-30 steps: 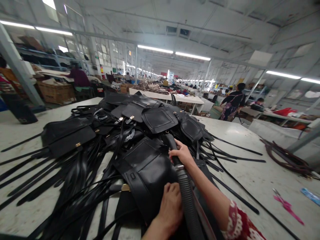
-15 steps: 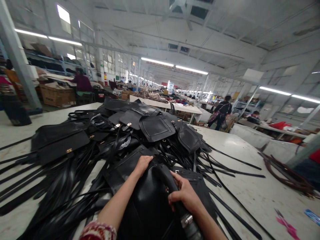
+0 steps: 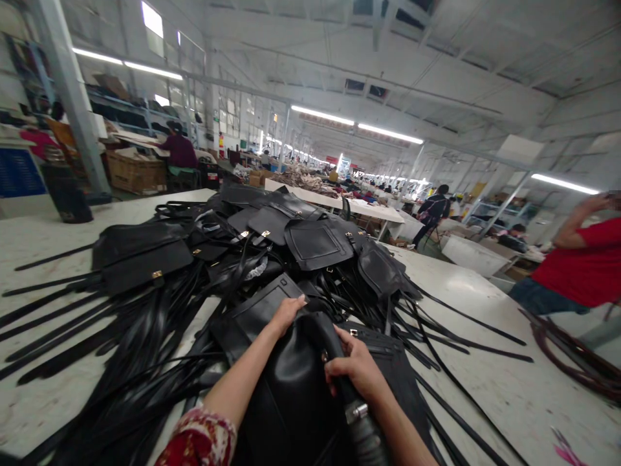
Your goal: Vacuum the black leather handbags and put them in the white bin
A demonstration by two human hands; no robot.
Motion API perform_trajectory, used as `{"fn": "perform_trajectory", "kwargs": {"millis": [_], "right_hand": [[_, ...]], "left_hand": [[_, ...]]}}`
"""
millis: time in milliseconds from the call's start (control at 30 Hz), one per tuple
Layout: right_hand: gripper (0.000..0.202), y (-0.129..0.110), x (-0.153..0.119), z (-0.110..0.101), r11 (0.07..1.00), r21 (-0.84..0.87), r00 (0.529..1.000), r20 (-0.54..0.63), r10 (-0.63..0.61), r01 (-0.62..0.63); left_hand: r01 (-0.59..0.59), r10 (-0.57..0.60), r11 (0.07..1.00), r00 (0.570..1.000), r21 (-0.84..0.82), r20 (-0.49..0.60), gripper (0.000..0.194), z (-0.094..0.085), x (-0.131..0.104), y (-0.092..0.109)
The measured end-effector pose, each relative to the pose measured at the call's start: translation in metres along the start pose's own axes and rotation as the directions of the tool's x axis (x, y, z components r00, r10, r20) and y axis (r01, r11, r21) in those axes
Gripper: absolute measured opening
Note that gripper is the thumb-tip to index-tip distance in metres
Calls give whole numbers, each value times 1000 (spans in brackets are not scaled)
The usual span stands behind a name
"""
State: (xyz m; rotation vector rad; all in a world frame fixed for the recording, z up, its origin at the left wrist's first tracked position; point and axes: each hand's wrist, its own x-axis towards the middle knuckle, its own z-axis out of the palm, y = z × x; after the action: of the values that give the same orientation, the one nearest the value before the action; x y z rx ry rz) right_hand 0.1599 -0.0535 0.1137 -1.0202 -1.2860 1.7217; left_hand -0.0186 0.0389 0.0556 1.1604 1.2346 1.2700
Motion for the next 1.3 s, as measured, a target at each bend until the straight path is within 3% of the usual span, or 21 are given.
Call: {"fn": "perform_trajectory", "kwargs": {"millis": [100,233,333,433,533,633,767,867,967,1167,1300], "right_hand": [[89,-2,20,8,997,-51,992,-110,-57,51],[87,2,26,12,990,-100,983,-144,-109,95],[86,14,17,4,983,-124,974,-159,-158,139],[86,24,7,-1,982,-121,970,-180,-165,145],[85,27,2,4,973,-117,953,-210,-219,197],[83,23,-5,16,955,-99,927,-229,-296,280],[82,9,-28,27,957,-45,946,-148,-289,285],[86,1,-50,34,992,-49,989,99,-107,113],[87,6,-60,48,989,-137,953,287,100,-62],[87,23,-33,93,988,-140,947,303,105,-65],[89,18,-27,105,982,-174,954,276,116,-69]], "left_hand": [[-33,33,999,999,-1,0,55,-1,-6,6],[-26,22,996,999,81,40,44,-9,-12,21],[46,-66,986,991,162,118,41,-36,-28,35],[142,-176,967,973,212,147,38,-76,-65,42],[245,-245,969,964,12,100,46,-99,-114,34],[188,-226,908,972,-374,-61,57,-88,-155,10],[-23,-208,787,931,-616,-300,47,-55,-174,-22],[-73,-236,760,895,-646,-379,44,-44,-175,-28],[-69,-208,770,912,-634,-352,44,-46,-175,-27],[-133,-190,792,873,-595,-448,44,-48,-173,-40],[-136,-179,819,862,-557,-474,38,-46,-174,-48]]}}
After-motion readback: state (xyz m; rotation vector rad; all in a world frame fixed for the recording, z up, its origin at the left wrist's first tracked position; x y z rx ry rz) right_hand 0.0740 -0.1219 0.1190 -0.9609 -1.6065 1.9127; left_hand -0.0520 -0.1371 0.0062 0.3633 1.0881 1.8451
